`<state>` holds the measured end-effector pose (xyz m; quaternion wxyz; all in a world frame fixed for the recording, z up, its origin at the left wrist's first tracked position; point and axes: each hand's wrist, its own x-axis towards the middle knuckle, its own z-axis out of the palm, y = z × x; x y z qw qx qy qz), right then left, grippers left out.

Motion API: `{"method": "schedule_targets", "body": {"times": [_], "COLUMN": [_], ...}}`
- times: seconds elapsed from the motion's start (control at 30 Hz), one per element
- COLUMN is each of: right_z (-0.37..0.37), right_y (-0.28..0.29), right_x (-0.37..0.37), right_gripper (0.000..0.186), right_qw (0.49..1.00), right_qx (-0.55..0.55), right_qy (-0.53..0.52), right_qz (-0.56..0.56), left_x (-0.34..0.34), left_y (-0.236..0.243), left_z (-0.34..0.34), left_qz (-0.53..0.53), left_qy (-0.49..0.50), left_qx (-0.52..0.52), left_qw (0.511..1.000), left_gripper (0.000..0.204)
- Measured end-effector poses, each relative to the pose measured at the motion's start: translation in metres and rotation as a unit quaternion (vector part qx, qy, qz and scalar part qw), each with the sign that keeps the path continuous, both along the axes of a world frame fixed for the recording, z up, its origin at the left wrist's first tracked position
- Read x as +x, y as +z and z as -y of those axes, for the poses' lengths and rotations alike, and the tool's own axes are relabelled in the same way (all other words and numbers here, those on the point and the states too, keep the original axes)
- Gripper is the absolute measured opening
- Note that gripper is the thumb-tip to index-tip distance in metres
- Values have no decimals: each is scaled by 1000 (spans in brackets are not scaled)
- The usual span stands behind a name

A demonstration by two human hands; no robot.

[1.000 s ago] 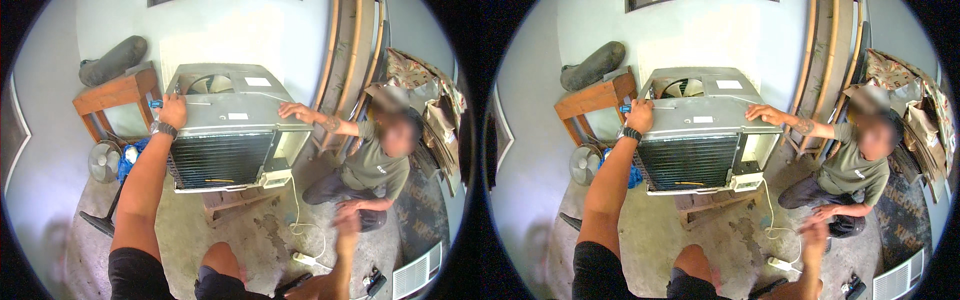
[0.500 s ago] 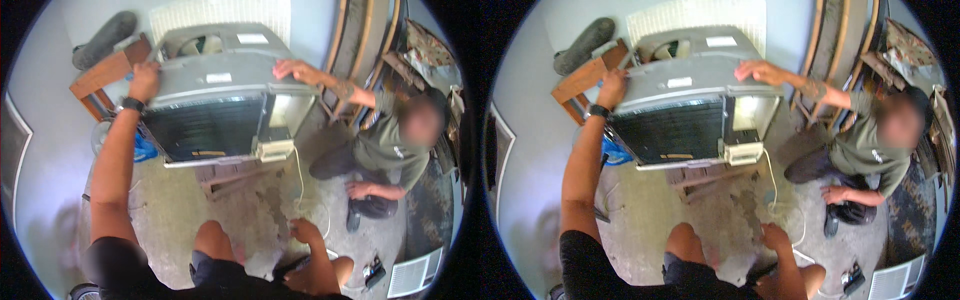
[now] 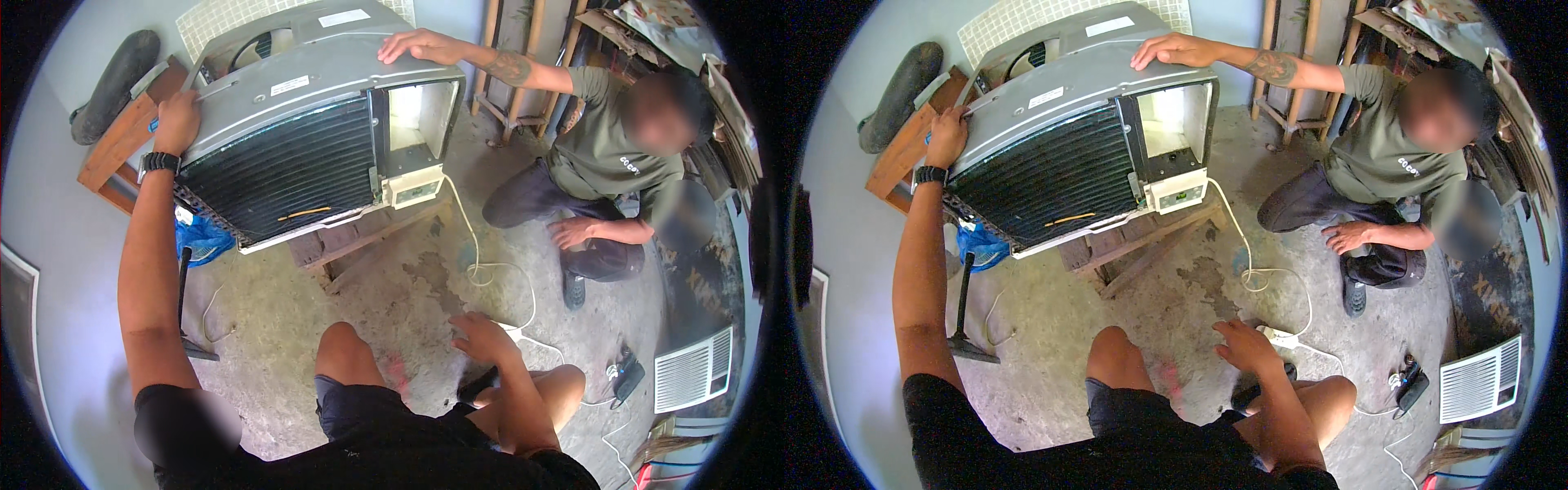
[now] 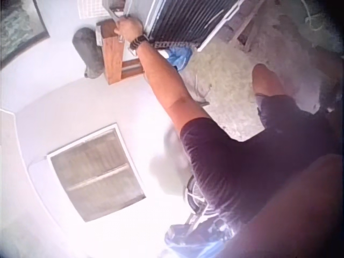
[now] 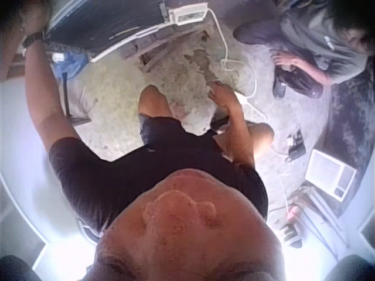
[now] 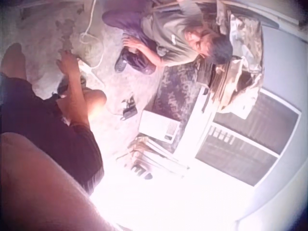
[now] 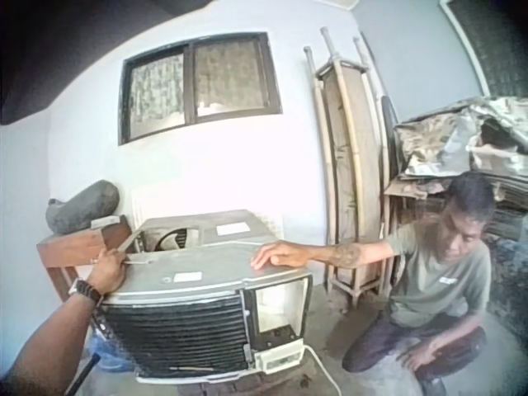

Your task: The person removes a cover from a window air conditioning unit using a screwdriver, assists another person in moving the unit, and coils the power cord.

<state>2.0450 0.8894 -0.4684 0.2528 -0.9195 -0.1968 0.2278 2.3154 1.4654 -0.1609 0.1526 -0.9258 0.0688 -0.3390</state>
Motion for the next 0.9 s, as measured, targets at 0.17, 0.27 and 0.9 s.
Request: {"method": "schedule_targets", "body": {"times": [0.17,0.27,0.9], "right_z": [-11,-16,-31], "right_y": [7,12,17], "right_x": [-7,-10,-3], "right_gripper": [51,51,50], "right_qw": [1000,1000,999], "right_qx": [25,21,18], "right_qy": [1,3,30], "right_qz": [3,-8,8], "left_x": [1,1,-4], "left_y": [0,-1,-4], "left_z": [-4,-2,-2], "left_qz": [-14,-14,13], "left_qy": [-1,0,1], "left_qx": [-10,-7,15], "left_qw": [1000,1000,1000], "left_gripper": [26,26,24]}}
